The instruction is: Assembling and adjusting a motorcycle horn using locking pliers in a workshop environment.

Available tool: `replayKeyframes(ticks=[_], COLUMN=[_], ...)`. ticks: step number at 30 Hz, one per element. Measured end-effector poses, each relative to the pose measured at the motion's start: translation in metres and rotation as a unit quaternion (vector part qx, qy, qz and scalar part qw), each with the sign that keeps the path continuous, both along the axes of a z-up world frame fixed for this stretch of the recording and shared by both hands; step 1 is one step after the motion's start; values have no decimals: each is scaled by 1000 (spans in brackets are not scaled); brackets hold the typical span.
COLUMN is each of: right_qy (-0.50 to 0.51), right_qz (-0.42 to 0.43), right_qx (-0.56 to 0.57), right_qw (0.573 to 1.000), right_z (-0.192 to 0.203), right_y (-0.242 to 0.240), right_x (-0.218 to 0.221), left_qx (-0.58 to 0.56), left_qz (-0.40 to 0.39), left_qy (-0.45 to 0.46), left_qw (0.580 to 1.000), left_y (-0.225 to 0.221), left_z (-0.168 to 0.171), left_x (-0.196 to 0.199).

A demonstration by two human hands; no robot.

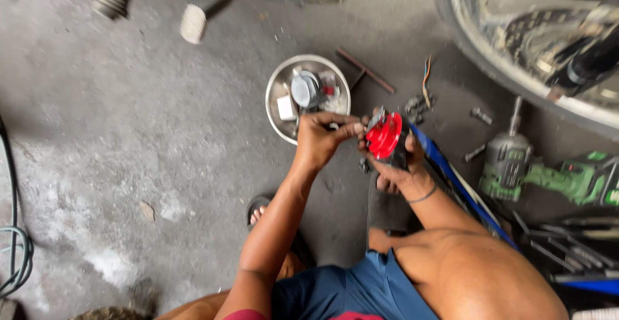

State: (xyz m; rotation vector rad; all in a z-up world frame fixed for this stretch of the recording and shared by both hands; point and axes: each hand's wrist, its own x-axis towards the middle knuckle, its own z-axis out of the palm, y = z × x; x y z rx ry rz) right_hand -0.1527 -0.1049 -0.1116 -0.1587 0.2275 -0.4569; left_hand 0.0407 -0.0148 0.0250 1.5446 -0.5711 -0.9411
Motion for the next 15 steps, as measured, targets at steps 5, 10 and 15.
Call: replayKeyframes(ticks=[5, 10, 15], right_qy=[7, -25, -59], right_qz=[-3, -8, -24], right_qx=[-78, -154, -266], right_qw=[997, 988, 962], right_z=[11, 103, 205], right_y=[-14, -40, -66], right_x=[8, 49, 93], left_qx=[1, -33, -106], left_qz=[13, 20, 29], left_qy=[62, 74, 33], left_qw=[998, 996, 993], left_y=[-4, -16, -19], left_z=[-3, 59, 162], left_x=[6, 28, 56])
